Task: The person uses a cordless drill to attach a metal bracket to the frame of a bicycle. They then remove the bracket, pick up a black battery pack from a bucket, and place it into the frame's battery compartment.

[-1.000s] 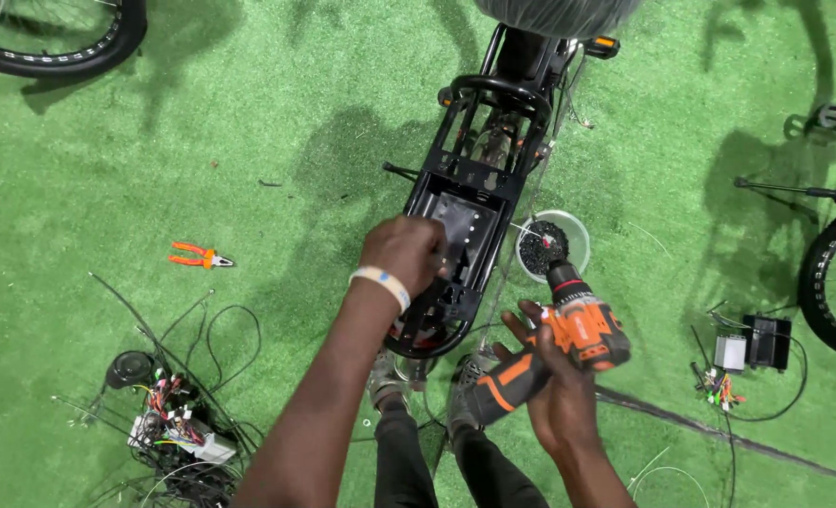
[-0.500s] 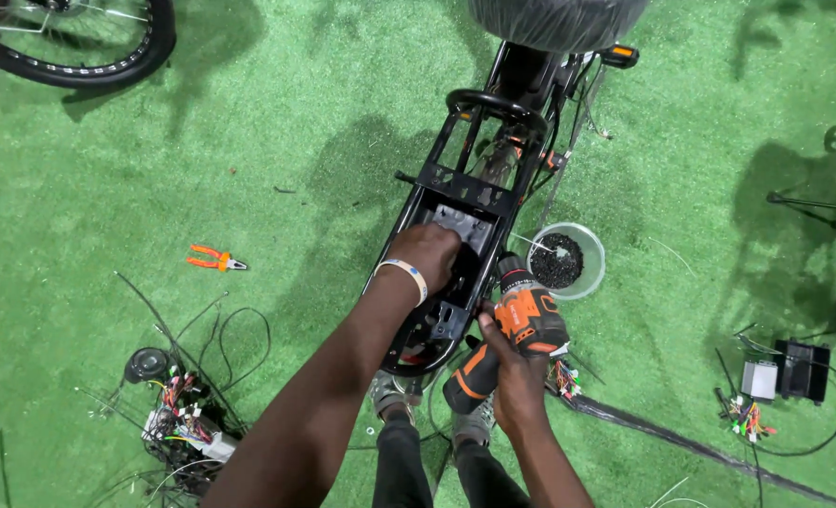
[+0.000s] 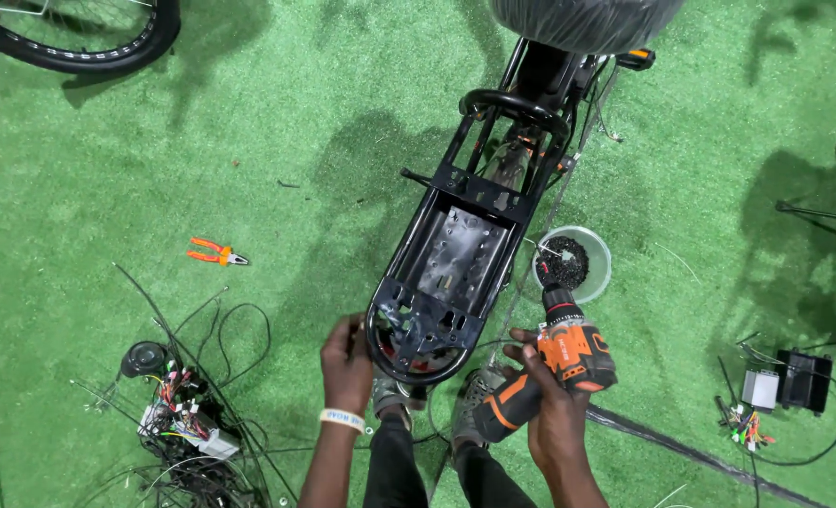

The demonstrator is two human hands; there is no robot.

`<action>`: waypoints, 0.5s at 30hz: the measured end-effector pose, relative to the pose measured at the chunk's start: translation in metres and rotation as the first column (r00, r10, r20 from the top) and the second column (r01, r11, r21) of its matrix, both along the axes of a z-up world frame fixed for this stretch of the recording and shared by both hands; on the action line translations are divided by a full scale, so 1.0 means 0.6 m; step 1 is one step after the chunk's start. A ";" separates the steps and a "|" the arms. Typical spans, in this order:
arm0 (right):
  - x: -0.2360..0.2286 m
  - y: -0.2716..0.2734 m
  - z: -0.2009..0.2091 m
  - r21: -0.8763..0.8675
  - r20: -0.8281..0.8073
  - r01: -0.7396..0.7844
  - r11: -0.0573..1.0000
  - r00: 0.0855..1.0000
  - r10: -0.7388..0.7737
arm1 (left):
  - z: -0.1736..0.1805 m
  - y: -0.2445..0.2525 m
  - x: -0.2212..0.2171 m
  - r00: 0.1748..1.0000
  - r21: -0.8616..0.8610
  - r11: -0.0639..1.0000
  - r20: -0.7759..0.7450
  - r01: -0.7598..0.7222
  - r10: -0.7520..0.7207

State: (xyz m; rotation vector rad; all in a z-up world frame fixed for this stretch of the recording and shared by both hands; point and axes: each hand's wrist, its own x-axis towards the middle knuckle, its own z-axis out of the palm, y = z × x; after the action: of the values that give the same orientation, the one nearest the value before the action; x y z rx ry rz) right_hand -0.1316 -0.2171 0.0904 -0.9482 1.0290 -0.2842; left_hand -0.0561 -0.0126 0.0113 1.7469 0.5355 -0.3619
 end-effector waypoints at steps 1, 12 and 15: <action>0.005 0.002 -0.007 -0.002 0.002 0.001 1.000 1.000 -0.001 | -0.008 -0.004 -0.005 1.000 -0.002 1.000 0.002 0.001 -0.001; -0.072 0.024 -0.133 0.193 -0.090 0.250 0.949 0.968 -0.236 | -0.129 -0.027 -0.027 0.876 -0.632 0.634 -0.454 -0.447 0.165; -0.118 -0.001 -0.233 0.021 -0.324 0.056 0.998 0.945 -0.046 | -0.123 -0.045 -0.034 0.936 -0.516 0.790 -0.285 -0.331 0.206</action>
State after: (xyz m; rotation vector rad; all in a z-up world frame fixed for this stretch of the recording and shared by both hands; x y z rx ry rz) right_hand -0.2023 -0.2176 -0.0491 -0.9607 1.3573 -0.1574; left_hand -0.0765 -0.0398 -0.0622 1.0476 0.7420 -0.4531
